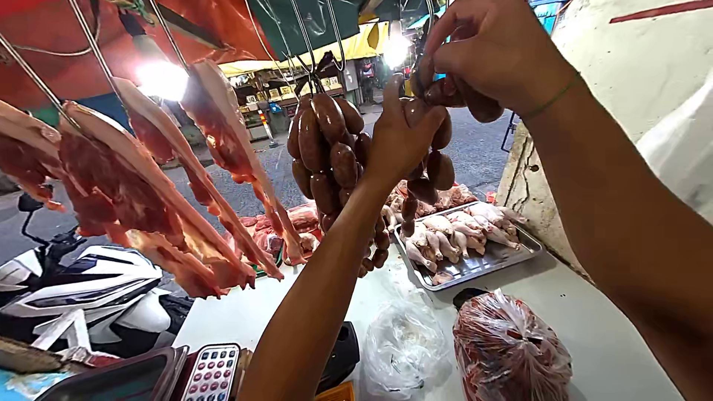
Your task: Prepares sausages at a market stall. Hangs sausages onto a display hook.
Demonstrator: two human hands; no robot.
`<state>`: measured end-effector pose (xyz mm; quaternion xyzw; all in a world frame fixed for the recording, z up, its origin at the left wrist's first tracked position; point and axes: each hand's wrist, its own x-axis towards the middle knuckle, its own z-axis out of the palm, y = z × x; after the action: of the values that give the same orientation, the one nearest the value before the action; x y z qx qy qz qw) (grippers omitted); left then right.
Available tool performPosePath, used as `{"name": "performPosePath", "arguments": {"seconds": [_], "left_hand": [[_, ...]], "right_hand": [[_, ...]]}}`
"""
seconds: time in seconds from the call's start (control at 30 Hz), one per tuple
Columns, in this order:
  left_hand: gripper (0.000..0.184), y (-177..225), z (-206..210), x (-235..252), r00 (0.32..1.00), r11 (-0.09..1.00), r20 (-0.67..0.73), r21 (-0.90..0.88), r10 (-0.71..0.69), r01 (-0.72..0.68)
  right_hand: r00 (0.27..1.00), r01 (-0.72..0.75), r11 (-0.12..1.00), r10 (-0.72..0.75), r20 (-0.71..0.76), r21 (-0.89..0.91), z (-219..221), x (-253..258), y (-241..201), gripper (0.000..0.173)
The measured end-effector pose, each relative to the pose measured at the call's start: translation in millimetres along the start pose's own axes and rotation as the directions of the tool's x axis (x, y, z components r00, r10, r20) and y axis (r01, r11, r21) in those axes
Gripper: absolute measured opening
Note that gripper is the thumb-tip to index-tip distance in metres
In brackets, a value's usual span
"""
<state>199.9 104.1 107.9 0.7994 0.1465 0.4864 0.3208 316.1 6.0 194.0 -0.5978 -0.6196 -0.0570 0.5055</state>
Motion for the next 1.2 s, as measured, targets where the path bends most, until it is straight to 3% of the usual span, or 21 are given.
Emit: {"name": "performPosePath", "arguments": {"seconds": [0.07,0.2,0.33,0.4,0.57,0.67,0.73,0.83,0.93,1.0,1.07,1.1,1.13,1.2], "left_hand": [[0.071,2.7,0.4,8.5,0.999,0.993,0.035,0.113,-0.04,0.036],[0.031,-1.4,-0.6,19.8,0.994,0.979,0.104,0.202,-0.033,0.011],[0.033,-14.7,-7.0,25.5,0.992,0.949,0.105,0.313,-0.066,0.03],[0.034,-24.4,-14.2,25.0,0.994,0.956,0.109,0.292,-0.02,-0.013],[0.03,-10.8,-14.9,35.4,0.972,0.944,0.167,0.314,-0.163,0.104],[0.029,-4.7,-22.3,41.5,0.959,0.909,0.209,0.405,-0.193,0.095],[0.027,2.5,-24.9,42.3,0.954,0.861,0.195,0.498,-0.229,0.105],[0.037,14.0,-16.8,23.4,0.973,0.801,0.121,0.592,-0.194,0.086],[0.031,20.1,-11.2,-24.5,0.992,0.807,0.103,0.577,0.076,-0.122],[0.031,27.7,-22.8,-57.5,0.971,0.793,0.089,0.562,0.224,-0.234],[0.025,25.8,-48.9,-64.6,0.932,0.77,0.012,0.559,0.362,-0.306],[0.023,25.2,-66.9,-62.3,0.918,0.762,-0.033,0.57,0.396,-0.309],[0.022,23.9,-85.2,-56.2,0.912,0.761,-0.09,0.587,0.401,-0.276],[0.027,21.9,-121.2,-38.7,0.944,0.809,-0.199,0.579,0.264,-0.105]], "right_hand": [[0.999,0.031,0.998,-0.03,0.028,-0.063,6.8,-5.3,2.7,0.007],[0.99,0.127,0.986,-0.133,-0.045,-0.11,21.2,-17.9,3.9,0.014],[0.955,0.198,0.98,-0.201,-0.217,-0.038,15.2,-40.2,-8.5,0.022],[0.975,0.152,0.986,-0.14,-0.172,0.062,8.7,-54.1,-12.2,0.031],[0.996,-0.066,0.968,0.078,-0.041,0.242,11.7,-137.7,30.6,0.04],[0.97,-0.22,0.955,0.235,-0.055,0.201,64.4,-213.5,81.6,0.026],[0.943,-0.329,0.93,0.332,0.012,0.165,113.6,-261.7,114.2,0.024],[0.846,-0.521,0.852,0.507,0.164,0.056,183.6,-330.3,150.9,0.029],[0.666,-0.698,0.714,0.675,0.319,-0.054,228.8,-386.1,167.1,0.037],[0.545,-0.714,0.68,0.69,0.476,-0.169,241.3,-409.1,171.6,0.04],[0.399,-0.631,0.718,0.626,0.669,-0.295,242.5,-412.8,181.2,0.039],[0.388,-0.578,0.756,0.585,0.712,-0.307,241.9,-409.4,186.9,0.039],[0.422,-0.547,0.792,0.541,0.727,-0.271,234.5,-396.5,182.8,0.042],[0.615,-0.494,0.866,0.407,0.675,-0.073,209.8,-347.0,159.1,0.044]]}}
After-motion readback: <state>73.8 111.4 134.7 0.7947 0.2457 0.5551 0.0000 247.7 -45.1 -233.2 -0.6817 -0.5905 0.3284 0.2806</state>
